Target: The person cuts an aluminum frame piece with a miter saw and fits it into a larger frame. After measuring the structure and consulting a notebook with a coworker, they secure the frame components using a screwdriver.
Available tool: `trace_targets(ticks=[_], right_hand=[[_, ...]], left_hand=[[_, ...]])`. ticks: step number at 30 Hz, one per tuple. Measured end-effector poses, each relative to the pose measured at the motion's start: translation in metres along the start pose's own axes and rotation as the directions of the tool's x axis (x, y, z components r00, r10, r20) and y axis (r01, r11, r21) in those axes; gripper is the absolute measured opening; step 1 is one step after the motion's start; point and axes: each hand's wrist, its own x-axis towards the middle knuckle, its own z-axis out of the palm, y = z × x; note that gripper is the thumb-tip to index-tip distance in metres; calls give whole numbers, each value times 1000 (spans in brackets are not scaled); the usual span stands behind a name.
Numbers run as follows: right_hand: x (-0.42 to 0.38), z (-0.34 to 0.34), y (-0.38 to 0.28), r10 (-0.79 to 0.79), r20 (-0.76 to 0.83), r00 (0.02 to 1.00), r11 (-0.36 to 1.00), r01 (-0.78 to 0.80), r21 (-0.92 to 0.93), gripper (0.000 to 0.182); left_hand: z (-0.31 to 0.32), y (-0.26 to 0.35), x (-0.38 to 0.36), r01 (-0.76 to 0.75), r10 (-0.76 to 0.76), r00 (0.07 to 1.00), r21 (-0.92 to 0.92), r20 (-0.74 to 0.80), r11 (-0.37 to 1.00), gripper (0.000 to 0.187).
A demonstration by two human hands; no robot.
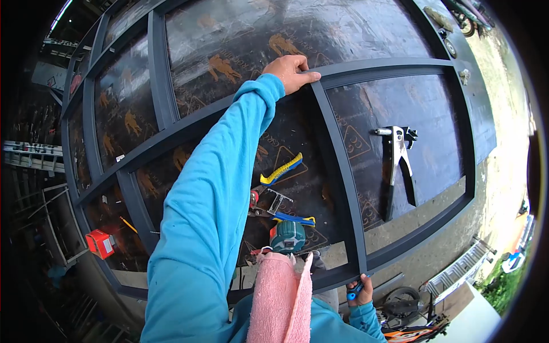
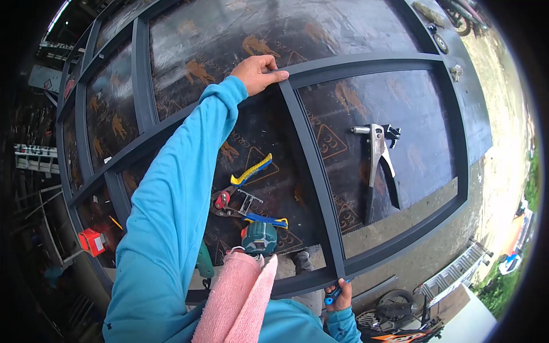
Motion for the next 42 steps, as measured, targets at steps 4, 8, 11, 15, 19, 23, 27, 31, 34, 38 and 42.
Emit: trace_targets(ticks=[4,8,11,15,19,23,27,31,34,38,42], right_hand=[[-1,12,-3,-20,37,999,1000,19,16,13],[1,0,-2,5,28,1000,1000,-5,10,14],[-1,5,-2,-13,65,998,996,7,84,19],[5,-2,4,-3,112,994,989,-14,146,26],[5,-9,6,-37,188,981,985,4,172,30],[-4,-37,12,-83,116,990,979,59,196,35],[-33,-106,20,-84,288,954,994,100,-39,45],[-59,-173,15,-203,559,804,772,482,-413,62],[-59,-204,12,-292,672,681,674,645,-360,63],[-41,-233,-4,-317,765,560,553,765,-331,62],[-20,-247,2,-387,773,503,564,792,-234,60]], left_hand=[[4,-16,10,-105,107,994,70,-30,992,44],[3,-19,13,-182,182,983,38,8,983,35],[-2,-55,38,-233,233,972,-3,41,972,34],[-5,-39,32,-162,196,977,301,-86,940,36],[14,34,-14,-35,210,947,570,-243,821,36],[69,122,-153,163,-20,953,-455,302,875,17],[162,210,-336,643,-125,673,-494,729,585,11],[249,219,-437,795,-264,577,-459,773,396,21],[313,210,-465,689,-421,724,-607,546,396,28],[345,191,-469,522,-406,818,-821,407,229,18],[340,189,-467,508,-495,788,-842,367,184,18]])
